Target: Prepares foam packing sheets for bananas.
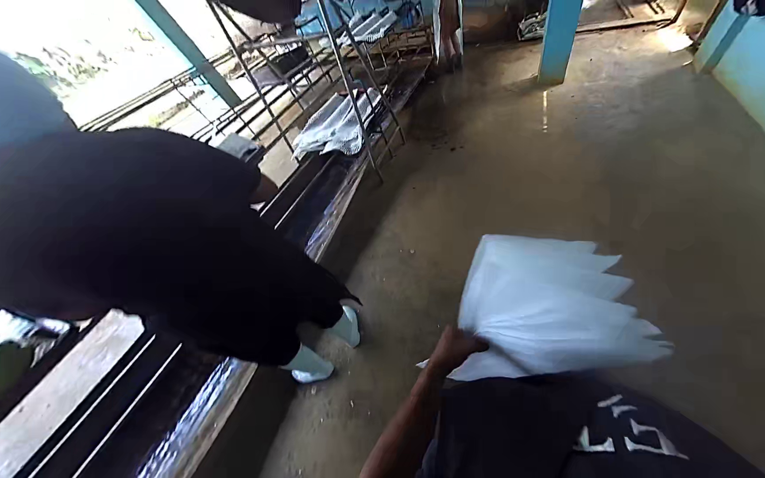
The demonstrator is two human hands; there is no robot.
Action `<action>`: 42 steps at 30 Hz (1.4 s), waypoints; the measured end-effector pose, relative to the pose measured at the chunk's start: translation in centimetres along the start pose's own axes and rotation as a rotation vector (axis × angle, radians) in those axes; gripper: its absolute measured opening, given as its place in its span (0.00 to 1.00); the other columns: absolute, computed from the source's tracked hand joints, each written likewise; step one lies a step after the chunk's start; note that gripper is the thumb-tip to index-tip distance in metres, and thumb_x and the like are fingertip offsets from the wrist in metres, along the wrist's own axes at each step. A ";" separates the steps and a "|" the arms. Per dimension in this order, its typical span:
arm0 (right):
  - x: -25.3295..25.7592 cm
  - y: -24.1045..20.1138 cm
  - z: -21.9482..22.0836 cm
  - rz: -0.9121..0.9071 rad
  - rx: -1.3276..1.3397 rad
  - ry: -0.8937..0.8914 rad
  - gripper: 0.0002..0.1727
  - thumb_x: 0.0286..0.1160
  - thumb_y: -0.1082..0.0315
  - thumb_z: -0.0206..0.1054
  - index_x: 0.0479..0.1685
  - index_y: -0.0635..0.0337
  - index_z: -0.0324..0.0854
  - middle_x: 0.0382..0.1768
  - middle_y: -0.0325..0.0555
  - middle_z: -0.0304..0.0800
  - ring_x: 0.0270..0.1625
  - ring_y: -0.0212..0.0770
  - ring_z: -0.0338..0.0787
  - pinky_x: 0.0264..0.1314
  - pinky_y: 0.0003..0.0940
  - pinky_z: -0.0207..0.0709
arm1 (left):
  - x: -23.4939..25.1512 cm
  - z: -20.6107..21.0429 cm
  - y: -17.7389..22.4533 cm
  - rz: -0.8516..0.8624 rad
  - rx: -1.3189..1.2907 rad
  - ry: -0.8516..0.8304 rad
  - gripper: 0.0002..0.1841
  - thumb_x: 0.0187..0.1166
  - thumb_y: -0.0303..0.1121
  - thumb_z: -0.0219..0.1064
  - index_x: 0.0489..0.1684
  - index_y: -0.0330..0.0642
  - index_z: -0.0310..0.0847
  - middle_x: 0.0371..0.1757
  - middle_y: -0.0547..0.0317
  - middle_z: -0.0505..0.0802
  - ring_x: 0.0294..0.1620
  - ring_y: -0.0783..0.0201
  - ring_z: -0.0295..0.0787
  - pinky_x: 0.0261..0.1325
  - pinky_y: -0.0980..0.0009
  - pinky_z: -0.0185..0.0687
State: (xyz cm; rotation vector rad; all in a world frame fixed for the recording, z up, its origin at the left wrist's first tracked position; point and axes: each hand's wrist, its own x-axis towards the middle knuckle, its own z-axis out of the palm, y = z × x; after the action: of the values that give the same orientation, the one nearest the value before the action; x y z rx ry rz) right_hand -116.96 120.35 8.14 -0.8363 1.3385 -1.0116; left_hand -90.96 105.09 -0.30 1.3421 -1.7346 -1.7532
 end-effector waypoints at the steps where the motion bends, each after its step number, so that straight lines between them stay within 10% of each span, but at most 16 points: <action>1: 3.4 4.3 -3.0 -0.312 0.295 -0.080 0.13 0.74 0.81 0.63 0.54 0.80 0.78 0.47 0.53 0.93 0.52 0.31 0.92 0.58 0.21 0.85 | 3.3 -0.3 2.1 0.030 0.002 -0.080 0.31 0.51 0.24 0.86 0.58 0.27 0.82 0.50 0.48 0.95 0.52 0.62 0.94 0.64 0.60 0.89; 3: 7.8 6.7 -6.2 -0.256 0.614 0.226 0.14 0.59 0.66 0.81 0.45 0.51 0.89 0.40 0.38 0.98 0.44 0.34 0.96 0.53 0.33 0.91 | 9.2 -0.4 6.6 0.088 0.054 -0.255 0.28 0.54 0.24 0.85 0.57 0.27 0.81 0.48 0.50 0.94 0.50 0.65 0.92 0.62 0.62 0.88; 6: 14.1 7.6 -10.5 -0.268 0.798 0.473 0.17 0.52 0.61 0.87 0.43 0.42 0.91 0.37 0.35 0.98 0.40 0.35 0.96 0.48 0.38 0.93 | 17.2 0.2 11.7 0.202 0.213 -0.483 0.28 0.59 0.27 0.84 0.60 0.26 0.81 0.50 0.44 0.93 0.53 0.61 0.91 0.65 0.59 0.85; 9: 20.5 3.3 -11.6 -0.145 0.826 0.615 0.07 0.87 0.69 0.48 0.50 0.50 0.70 0.33 0.27 0.92 0.38 0.28 0.94 0.45 0.31 0.90 | 25.9 0.5 14.1 0.316 0.323 -0.563 0.30 0.59 0.27 0.84 0.61 0.23 0.81 0.55 0.35 0.91 0.59 0.49 0.89 0.69 0.49 0.79; 12: 29.5 4.6 -16.6 -0.206 0.811 0.387 0.09 0.73 0.60 0.73 0.47 0.50 0.84 0.37 0.36 0.97 0.43 0.33 0.96 0.51 0.35 0.92 | 33.2 -1.2 14.7 0.357 0.302 -0.473 0.31 0.60 0.28 0.83 0.64 0.22 0.80 0.60 0.33 0.90 0.64 0.47 0.87 0.73 0.51 0.77; 15: 40.2 -4.1 -20.3 -0.121 0.509 0.170 0.11 0.77 0.69 0.59 0.52 0.65 0.75 0.41 0.41 0.91 0.46 0.29 0.89 0.55 0.30 0.85 | 39.9 -5.0 15.8 0.314 0.134 -0.265 0.32 0.55 0.26 0.85 0.62 0.23 0.80 0.55 0.42 0.92 0.60 0.59 0.89 0.70 0.59 0.81; 21: 61.3 -16.4 -24.1 -0.248 0.305 -0.481 0.27 0.60 0.43 0.80 0.58 0.43 0.89 0.53 0.28 0.95 0.59 0.27 0.91 0.66 0.34 0.86 | 46.8 -13.4 19.4 0.217 -0.227 0.070 0.29 0.49 0.16 0.83 0.57 0.32 0.82 0.50 0.65 0.96 0.54 0.76 0.91 0.67 0.71 0.87; 24: 68.8 -24.2 -21.7 -0.167 0.135 -0.780 0.24 0.51 0.52 0.84 0.52 0.42 0.87 0.48 0.20 0.94 0.54 0.19 0.90 0.60 0.22 0.83 | 49.6 -17.0 20.7 0.061 -0.253 0.136 0.22 0.55 0.16 0.79 0.51 0.37 0.85 0.44 0.71 0.96 0.49 0.80 0.91 0.61 0.74 0.88; 28: 79.0 -24.1 -18.5 -0.310 0.278 -0.977 0.26 0.63 0.68 0.80 0.64 0.34 0.88 0.58 0.20 0.94 0.62 0.20 0.90 0.68 0.25 0.84 | 57.5 -23.2 18.2 0.088 -0.259 0.109 0.24 0.51 0.18 0.82 0.51 0.37 0.84 0.44 0.68 0.96 0.49 0.78 0.92 0.60 0.73 0.88; 35: 92.8 -26.5 -15.6 -0.113 0.581 -0.321 0.20 0.53 0.61 0.87 0.49 0.45 0.91 0.45 0.36 0.98 0.50 0.34 0.95 0.60 0.36 0.89 | 74.2 -36.4 21.1 0.201 -0.246 -0.069 0.33 0.51 0.17 0.83 0.62 0.30 0.77 0.52 0.59 0.95 0.55 0.71 0.92 0.66 0.66 0.87; 42: 103.9 -32.4 -13.4 0.020 0.663 0.320 0.13 0.91 0.65 0.47 0.61 0.58 0.72 0.41 0.41 0.92 0.43 0.35 0.93 0.48 0.36 0.90 | 87.7 -43.9 32.5 0.202 0.246 -0.398 0.27 0.64 0.33 0.83 0.59 0.26 0.81 0.50 0.45 0.93 0.53 0.61 0.91 0.66 0.58 0.84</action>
State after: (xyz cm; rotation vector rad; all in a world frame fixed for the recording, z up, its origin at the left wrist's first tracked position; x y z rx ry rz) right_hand -137.78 13.07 -1.21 -0.1637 1.1487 -1.5006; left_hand -112.54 4.13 4.15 0.8985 -2.2730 -1.8272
